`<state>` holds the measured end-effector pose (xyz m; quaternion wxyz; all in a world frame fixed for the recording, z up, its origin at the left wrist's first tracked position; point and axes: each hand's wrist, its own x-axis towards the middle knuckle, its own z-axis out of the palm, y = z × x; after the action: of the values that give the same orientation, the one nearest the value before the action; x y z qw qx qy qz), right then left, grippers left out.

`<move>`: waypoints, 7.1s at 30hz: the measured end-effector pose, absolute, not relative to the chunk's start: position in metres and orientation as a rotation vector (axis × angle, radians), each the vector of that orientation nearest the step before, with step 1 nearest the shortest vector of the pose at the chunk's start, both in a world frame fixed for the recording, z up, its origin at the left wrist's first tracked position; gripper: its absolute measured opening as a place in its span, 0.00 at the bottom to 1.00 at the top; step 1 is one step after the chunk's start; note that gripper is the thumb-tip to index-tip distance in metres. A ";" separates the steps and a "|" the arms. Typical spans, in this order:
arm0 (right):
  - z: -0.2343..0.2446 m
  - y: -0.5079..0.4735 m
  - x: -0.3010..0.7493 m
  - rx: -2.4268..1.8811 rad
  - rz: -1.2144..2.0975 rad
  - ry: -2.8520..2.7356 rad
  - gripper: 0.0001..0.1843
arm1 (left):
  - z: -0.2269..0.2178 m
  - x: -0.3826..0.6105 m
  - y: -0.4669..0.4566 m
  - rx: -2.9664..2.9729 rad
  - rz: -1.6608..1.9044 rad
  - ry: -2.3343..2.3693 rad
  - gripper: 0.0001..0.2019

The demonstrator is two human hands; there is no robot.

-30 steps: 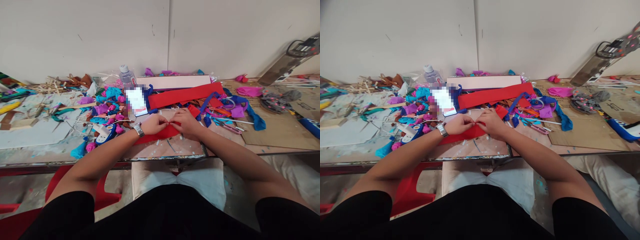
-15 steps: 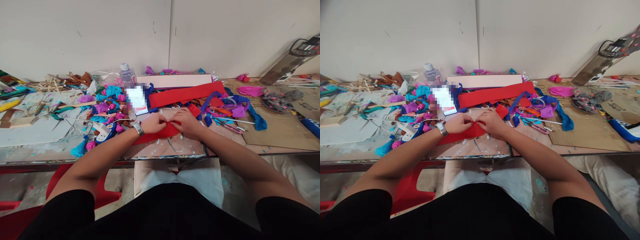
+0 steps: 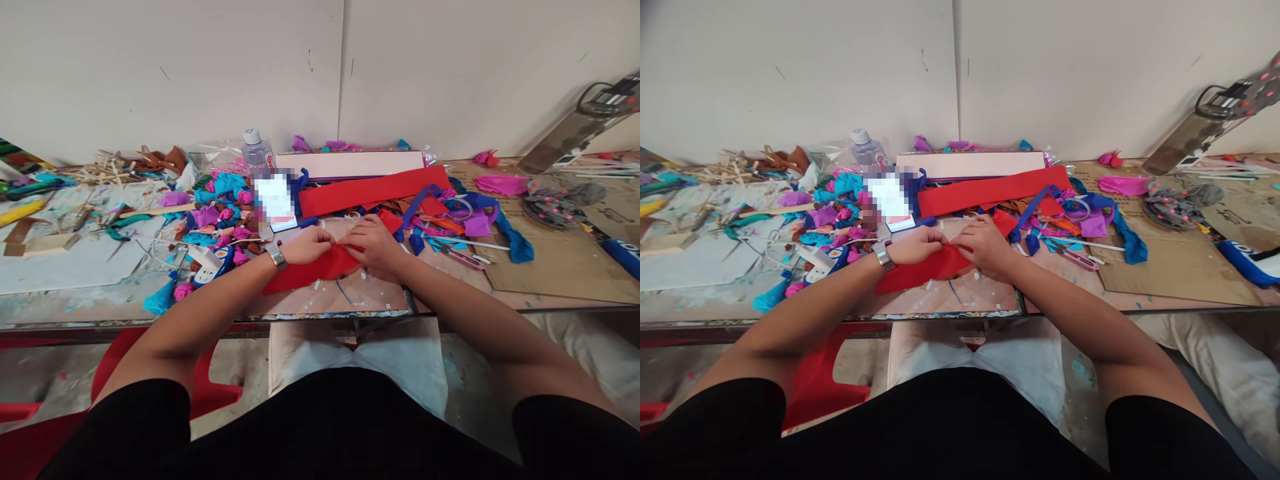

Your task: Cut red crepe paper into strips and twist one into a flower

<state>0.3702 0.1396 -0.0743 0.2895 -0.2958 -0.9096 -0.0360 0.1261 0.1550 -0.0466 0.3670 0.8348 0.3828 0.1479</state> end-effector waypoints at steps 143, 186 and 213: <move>-0.070 0.137 0.370 -0.779 -0.075 -2.407 0.09 | -0.053 0.131 0.142 2.417 0.648 0.983 0.14; -0.067 0.136 0.371 -0.832 0.040 -2.466 0.05 | -0.049 0.134 0.135 2.577 0.607 0.994 0.16; -0.066 0.137 0.372 -0.880 0.002 -2.505 0.04 | -0.053 0.132 0.141 2.459 0.508 1.059 0.14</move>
<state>0.3725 0.1373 -0.0663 0.2411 -0.3216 -0.9157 0.0006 0.1318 0.1413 -0.0527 0.2070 0.8828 0.3802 0.1823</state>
